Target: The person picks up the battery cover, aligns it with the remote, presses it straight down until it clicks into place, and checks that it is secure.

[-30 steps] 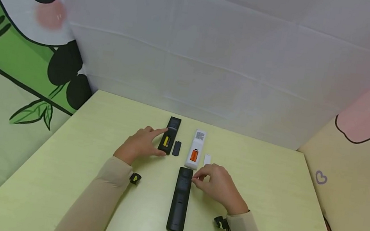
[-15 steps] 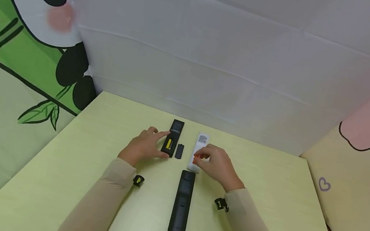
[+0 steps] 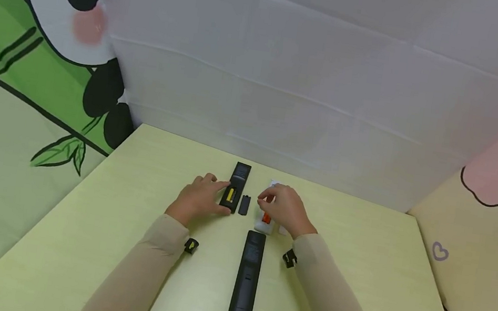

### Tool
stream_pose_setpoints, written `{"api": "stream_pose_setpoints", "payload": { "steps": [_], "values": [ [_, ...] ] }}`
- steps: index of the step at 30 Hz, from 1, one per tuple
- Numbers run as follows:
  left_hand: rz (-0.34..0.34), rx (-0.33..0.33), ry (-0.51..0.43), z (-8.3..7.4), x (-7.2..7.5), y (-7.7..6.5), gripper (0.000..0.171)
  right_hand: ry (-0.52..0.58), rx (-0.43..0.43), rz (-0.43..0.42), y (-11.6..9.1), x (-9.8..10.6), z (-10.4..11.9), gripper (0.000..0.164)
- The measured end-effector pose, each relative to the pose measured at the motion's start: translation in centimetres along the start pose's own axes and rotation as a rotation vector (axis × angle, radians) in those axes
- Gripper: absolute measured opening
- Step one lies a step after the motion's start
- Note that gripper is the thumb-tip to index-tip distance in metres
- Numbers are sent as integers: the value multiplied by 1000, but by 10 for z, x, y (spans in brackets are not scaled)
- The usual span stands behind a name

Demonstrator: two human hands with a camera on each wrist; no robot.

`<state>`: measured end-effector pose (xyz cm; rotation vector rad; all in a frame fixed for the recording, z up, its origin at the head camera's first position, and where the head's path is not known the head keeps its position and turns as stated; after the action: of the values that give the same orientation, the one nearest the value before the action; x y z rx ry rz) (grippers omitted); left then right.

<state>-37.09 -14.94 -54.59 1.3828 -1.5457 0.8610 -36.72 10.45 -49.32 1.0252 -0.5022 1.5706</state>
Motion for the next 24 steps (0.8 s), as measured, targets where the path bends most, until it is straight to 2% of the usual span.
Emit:
{"api": "stream_pose_setpoints", "payload": {
  "steps": [4, 6, 10, 17, 24],
  "values": [
    [-9, -2, 14, -3, 1, -1, 92, -60, 25, 1, 11, -9, 0, 17],
    [5, 15, 16, -13, 12, -10, 91, -87, 36, 1, 15, -14, -1, 17],
    [-9, 22, 26, -16, 14, -13, 89, -139, 51, -3, 23, -25, -3, 18],
    [-32, 39, 43, -16, 13, -14, 87, -218, 55, -1, 33, -40, -2, 18],
    [-46, 40, 38, -16, 13, -15, 88, -245, 36, 0, 37, -48, 1, 19]
  ]
}}
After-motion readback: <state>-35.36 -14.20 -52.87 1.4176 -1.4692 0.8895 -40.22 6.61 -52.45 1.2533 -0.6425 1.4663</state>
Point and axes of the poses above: each hand's wrist, its own y-axis towards the middle knuckle, its own x-axis out of the back of the hand, z = x × y, the point moved 4 cm from there along y, towards the middle knuckle, and after that the axes turned 10 degrees about -z, right-handed, at the moved point
